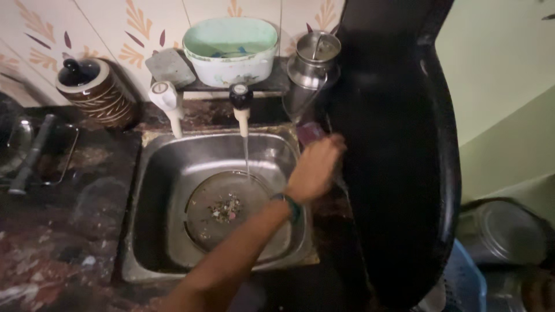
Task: The person rinses a stainless steel cup under the tap in the kitchen sink, scrubs it by hand, and places it aside. They then wipe the wet countertop around the sink with a checkered cloth, moving containers aside to clean underneath, and finally turn off the tap.
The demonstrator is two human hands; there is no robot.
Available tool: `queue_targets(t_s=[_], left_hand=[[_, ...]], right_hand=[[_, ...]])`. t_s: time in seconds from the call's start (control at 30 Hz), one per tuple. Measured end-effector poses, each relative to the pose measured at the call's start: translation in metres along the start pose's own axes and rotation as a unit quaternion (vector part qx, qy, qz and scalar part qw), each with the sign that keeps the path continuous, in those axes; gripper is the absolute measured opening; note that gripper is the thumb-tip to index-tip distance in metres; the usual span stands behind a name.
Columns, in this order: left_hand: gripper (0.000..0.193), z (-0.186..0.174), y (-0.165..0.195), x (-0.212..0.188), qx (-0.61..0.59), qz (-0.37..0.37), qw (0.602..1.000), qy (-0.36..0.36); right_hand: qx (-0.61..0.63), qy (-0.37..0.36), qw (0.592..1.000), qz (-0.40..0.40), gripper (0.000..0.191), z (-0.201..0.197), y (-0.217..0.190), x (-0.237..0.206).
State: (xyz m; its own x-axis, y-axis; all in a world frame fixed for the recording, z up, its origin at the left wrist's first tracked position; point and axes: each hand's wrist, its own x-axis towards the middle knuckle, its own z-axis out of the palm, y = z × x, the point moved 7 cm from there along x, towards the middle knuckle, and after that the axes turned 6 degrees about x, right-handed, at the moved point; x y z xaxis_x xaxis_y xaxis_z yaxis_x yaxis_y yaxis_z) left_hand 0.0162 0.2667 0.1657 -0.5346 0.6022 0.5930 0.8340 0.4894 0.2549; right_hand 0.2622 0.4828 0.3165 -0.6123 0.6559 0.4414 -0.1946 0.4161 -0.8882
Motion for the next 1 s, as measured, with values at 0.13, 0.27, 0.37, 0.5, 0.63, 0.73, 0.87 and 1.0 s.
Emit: queue_targets(t_s=[0.13, 0.27, 0.37, 0.5, 0.63, 0.73, 0.87, 1.0], left_hand=[[0.059, 0.038, -0.064, 0.004, 0.152, 0.028, 0.985, 0.083], [0.036, 0.099, -0.097, -0.022, 0.060, -0.054, 0.984, -0.157], [0.029, 0.089, -0.094, -0.042, 0.078, 0.001, 0.987, -0.139], [0.017, 0.031, -0.100, -0.050, 0.088, -0.053, 0.982, -0.157], [0.014, -0.087, -0.108, -0.019, -0.059, -0.083, 0.994, 0.047], [0.017, -0.175, -0.135, 0.025, -0.059, -0.098, 0.976, 0.188], [0.025, -0.270, -0.185, 0.077, -0.023, -0.070, 0.943, 0.324], [0.046, -0.303, -0.206, 0.039, 0.098, -0.114, 0.933, 0.328]], right_hand=[[-0.117, -0.165, 0.976, 0.078, 0.047, 0.132, -0.020, -0.038], [-0.275, -0.247, 0.920, -0.132, 0.057, 0.268, 0.051, -0.046], [-0.377, -0.276, 0.880, -0.083, 0.062, 0.301, 0.143, -0.050], [-0.466, -0.278, 0.840, 0.013, 0.054, 0.298, 0.188, -0.061], [-0.280, -0.198, 0.939, -0.027, 0.060, 0.305, 0.112, -0.035], [-0.112, -0.155, 0.961, -0.200, 0.047, 0.332, 0.015, 0.014], [-0.097, -0.199, 0.878, -0.425, 0.033, 0.414, -0.081, 0.082], [-0.044, -0.266, 0.752, -0.602, 0.046, 0.480, -0.097, 0.078]])
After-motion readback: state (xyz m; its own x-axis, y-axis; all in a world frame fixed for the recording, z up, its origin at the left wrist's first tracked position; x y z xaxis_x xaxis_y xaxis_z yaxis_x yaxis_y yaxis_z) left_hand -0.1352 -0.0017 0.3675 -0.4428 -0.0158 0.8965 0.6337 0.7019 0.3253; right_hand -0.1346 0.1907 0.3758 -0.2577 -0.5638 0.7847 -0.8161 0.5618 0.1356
